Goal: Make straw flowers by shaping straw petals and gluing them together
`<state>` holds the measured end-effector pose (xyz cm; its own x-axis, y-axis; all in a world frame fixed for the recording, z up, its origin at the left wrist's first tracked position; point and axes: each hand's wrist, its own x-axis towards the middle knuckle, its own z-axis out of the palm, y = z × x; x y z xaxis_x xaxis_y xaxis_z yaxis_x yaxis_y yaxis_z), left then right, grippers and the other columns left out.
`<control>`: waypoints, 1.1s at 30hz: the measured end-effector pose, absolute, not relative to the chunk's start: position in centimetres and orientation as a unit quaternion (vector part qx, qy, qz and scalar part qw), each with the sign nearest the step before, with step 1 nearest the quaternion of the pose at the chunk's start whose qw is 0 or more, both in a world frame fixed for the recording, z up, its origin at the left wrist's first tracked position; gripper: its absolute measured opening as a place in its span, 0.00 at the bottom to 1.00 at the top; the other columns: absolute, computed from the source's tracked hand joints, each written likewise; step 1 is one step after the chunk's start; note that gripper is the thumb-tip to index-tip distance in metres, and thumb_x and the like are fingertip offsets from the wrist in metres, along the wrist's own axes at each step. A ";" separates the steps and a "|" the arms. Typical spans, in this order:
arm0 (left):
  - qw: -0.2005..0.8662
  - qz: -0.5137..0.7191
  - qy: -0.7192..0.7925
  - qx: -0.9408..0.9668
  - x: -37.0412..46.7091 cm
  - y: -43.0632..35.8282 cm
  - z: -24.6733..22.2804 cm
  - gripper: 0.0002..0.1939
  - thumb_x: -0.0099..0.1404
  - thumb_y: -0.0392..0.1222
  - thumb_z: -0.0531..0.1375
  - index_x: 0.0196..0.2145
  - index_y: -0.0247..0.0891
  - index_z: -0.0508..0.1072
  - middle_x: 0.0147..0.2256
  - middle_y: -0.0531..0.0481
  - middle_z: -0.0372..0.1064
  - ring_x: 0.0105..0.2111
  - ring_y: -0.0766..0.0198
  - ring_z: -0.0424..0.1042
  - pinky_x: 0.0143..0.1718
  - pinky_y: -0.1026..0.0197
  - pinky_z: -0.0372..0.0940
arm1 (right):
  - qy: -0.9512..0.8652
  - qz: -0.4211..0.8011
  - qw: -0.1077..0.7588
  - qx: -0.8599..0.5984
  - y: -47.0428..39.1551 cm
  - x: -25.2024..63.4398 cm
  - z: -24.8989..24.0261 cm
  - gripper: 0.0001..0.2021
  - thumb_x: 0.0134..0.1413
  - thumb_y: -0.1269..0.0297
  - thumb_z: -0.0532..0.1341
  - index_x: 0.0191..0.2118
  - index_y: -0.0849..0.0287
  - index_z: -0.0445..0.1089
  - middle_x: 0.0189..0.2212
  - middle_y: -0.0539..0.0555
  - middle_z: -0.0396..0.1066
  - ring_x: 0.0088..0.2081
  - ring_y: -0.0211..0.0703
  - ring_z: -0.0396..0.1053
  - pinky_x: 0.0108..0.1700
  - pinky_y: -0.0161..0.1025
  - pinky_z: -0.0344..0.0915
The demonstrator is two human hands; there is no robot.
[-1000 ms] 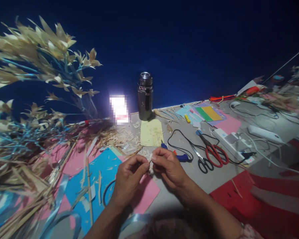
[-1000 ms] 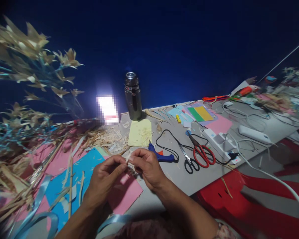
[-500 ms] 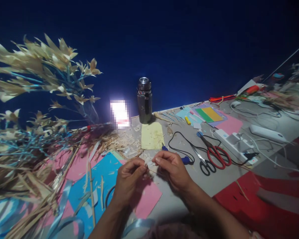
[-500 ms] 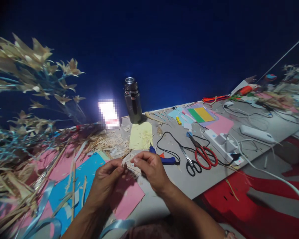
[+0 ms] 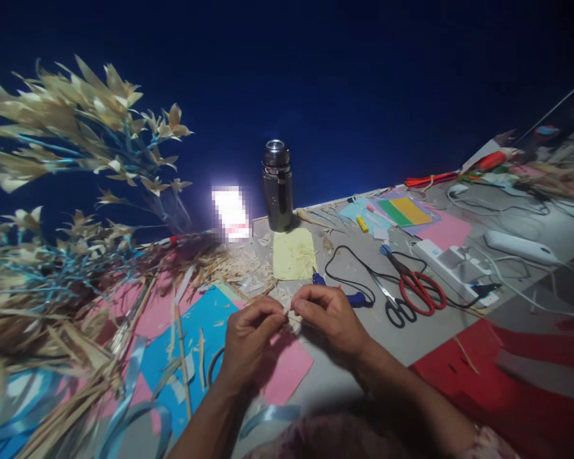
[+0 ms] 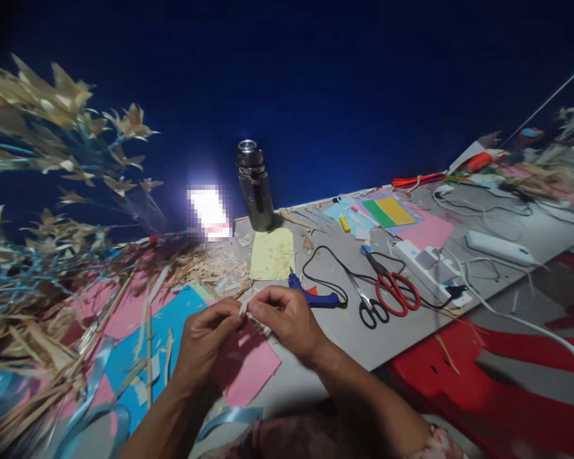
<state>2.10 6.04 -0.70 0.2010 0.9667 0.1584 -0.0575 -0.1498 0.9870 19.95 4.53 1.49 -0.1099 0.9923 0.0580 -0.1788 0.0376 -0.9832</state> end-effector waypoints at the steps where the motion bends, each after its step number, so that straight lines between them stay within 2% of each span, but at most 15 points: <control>1: 0.507 0.491 0.389 0.592 2.1 6.0 -0.7 0.08 0.64 0.39 0.68 0.26 0.39 0.80 0.25 0.52 0.72 0.28 0.63 0.70 0.33 0.61 0.64 | -0.498 0.557 0.522 -0.411 4.5 20.0 1.4 0.15 0.56 0.51 0.68 0.29 0.59 0.75 0.26 0.51 0.71 0.29 0.39 0.64 0.35 0.38 0.61; 10: 0.455 0.507 0.346 0.645 2.1 5.5 -0.3 0.08 0.64 0.33 0.65 0.28 0.40 0.79 0.26 0.53 0.74 0.27 0.64 0.71 0.32 0.63 0.65 | -0.400 0.623 0.532 -0.412 4.3 19.2 0.5 0.14 0.51 0.55 0.72 0.27 0.60 0.74 0.22 0.49 0.68 0.24 0.35 0.58 0.27 0.33 0.54; 17: 0.399 0.533 0.321 0.673 1.8 5.6 -0.4 0.08 0.64 0.30 0.66 0.30 0.42 0.81 0.28 0.52 0.77 0.31 0.62 0.74 0.36 0.62 0.67 | -0.273 0.741 0.492 -0.368 4.7 18.3 1.7 0.20 0.36 0.55 0.78 0.22 0.61 0.68 0.17 0.43 0.59 0.18 0.27 0.46 0.20 0.30 0.38; 21: 0.413 0.530 0.334 0.661 1.8 5.5 -0.2 0.07 0.65 0.32 0.66 0.29 0.41 0.80 0.28 0.52 0.76 0.31 0.62 0.74 0.35 0.62 0.66 | -0.265 0.742 0.502 -0.357 4.9 18.1 1.7 0.20 0.37 0.56 0.78 0.22 0.61 0.68 0.17 0.42 0.56 0.19 0.26 0.44 0.21 0.29 0.37; 25: 0.523 0.502 0.365 0.585 2.0 5.4 -0.4 0.08 0.66 0.40 0.66 0.28 0.39 0.78 0.25 0.52 0.71 0.26 0.64 0.71 0.31 0.61 0.65 | -0.294 0.698 0.529 -0.382 5.0 18.4 1.0 0.18 0.43 0.53 0.75 0.25 0.60 0.70 0.18 0.43 0.58 0.19 0.27 0.46 0.21 0.31 0.39; 28: 0.602 0.499 0.384 0.491 2.1 5.4 -0.7 0.09 0.64 0.45 0.68 0.30 0.39 0.77 0.24 0.54 0.69 0.23 0.64 0.69 0.27 0.61 0.65 | -0.342 0.591 0.583 -0.440 4.9 18.8 0.9 0.14 0.50 0.54 0.72 0.29 0.59 0.72 0.19 0.44 0.61 0.20 0.31 0.51 0.22 0.32 0.46; 31: 0.583 0.511 0.404 0.485 2.1 5.4 -0.6 0.08 0.62 0.44 0.70 0.30 0.39 0.77 0.25 0.53 0.70 0.23 0.63 0.69 0.27 0.61 0.65 | -0.444 0.463 0.599 -0.480 4.5 19.2 1.4 0.08 0.53 0.59 0.69 0.31 0.58 0.74 0.25 0.48 0.67 0.25 0.36 0.60 0.28 0.35 0.56; 33: 0.535 0.514 0.408 0.532 2.1 5.4 -0.3 0.07 0.62 0.42 0.69 0.28 0.39 0.78 0.26 0.52 0.71 0.25 0.64 0.70 0.29 0.61 0.65 | -0.517 0.409 0.571 -0.490 4.2 19.4 2.0 0.05 0.54 0.62 0.67 0.31 0.58 0.75 0.26 0.48 0.68 0.26 0.37 0.60 0.30 0.36 0.57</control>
